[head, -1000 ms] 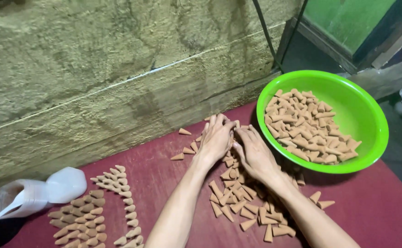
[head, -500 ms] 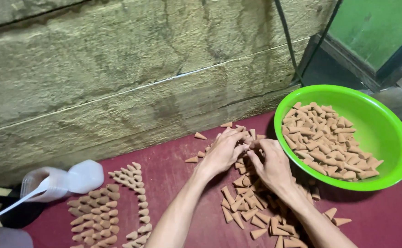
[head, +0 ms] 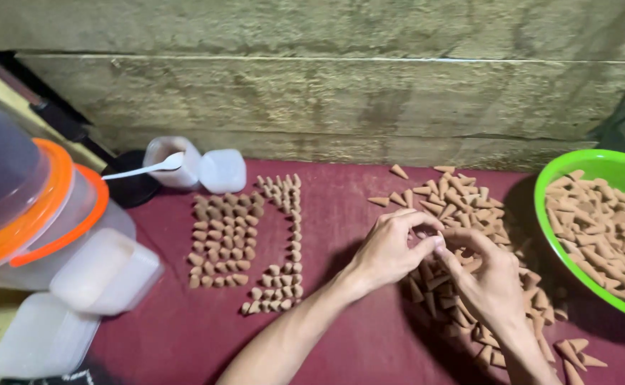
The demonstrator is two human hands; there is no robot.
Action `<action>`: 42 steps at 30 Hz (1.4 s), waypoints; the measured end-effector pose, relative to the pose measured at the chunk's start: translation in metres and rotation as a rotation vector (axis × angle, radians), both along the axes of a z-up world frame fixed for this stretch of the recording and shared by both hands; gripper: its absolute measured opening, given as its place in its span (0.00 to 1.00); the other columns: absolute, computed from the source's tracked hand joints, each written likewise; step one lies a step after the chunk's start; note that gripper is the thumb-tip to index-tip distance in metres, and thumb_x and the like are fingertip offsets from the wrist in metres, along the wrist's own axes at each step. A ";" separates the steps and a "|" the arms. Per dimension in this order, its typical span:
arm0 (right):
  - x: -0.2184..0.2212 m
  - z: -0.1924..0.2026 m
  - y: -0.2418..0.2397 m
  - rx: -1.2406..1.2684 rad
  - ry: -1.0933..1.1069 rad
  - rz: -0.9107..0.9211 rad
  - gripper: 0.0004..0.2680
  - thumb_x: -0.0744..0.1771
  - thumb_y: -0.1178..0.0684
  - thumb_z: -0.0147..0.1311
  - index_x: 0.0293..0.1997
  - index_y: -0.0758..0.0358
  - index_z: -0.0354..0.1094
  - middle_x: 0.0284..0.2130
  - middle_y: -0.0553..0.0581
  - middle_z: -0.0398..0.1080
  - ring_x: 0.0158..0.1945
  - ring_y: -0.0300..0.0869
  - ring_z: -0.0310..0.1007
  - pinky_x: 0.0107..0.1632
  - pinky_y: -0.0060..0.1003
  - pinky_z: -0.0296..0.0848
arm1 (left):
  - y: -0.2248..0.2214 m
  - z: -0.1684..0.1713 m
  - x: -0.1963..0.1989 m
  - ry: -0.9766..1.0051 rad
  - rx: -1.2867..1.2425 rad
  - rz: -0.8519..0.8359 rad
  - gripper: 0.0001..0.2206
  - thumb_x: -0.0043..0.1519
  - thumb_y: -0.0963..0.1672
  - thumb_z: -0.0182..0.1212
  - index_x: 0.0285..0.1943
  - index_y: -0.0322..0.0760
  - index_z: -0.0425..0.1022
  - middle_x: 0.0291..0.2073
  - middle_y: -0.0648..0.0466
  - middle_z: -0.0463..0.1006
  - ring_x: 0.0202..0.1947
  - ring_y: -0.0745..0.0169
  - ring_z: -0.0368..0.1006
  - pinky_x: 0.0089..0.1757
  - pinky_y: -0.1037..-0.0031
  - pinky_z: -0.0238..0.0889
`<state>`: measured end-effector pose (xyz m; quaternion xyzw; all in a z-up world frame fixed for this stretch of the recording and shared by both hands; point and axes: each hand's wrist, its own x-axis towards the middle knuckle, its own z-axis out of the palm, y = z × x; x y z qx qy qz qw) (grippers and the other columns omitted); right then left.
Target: Arranging incense cones into a grid on a work surface
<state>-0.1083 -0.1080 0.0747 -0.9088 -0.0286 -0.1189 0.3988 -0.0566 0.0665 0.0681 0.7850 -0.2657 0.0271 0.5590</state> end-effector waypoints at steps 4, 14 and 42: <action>-0.007 0.004 0.033 0.037 0.063 0.047 0.09 0.64 0.53 0.62 0.47 0.59 0.77 0.39 0.51 0.82 0.42 0.35 0.82 0.50 0.30 0.76 | 0.043 0.016 -0.031 0.096 -0.017 0.071 0.08 0.61 0.44 0.63 0.48 0.41 0.79 0.44 0.53 0.82 0.44 0.59 0.78 0.50 0.67 0.70; 0.007 0.013 0.144 0.118 0.045 0.278 0.10 0.63 0.58 0.64 0.48 0.59 0.76 0.33 0.54 0.80 0.37 0.40 0.81 0.46 0.36 0.77 | 0.166 0.019 -0.054 0.071 0.052 0.096 0.15 0.67 0.48 0.55 0.55 0.38 0.79 0.48 0.46 0.82 0.51 0.48 0.77 0.51 0.61 0.70; 0.048 -0.032 0.208 -0.259 -0.073 0.545 0.05 0.61 0.58 0.66 0.36 0.55 0.78 0.27 0.53 0.76 0.37 0.49 0.76 0.42 0.43 0.72 | 0.226 -0.033 -0.043 0.129 0.559 0.081 0.16 0.64 0.39 0.43 0.61 0.38 0.60 0.27 0.38 0.78 0.31 0.34 0.80 0.33 0.50 0.71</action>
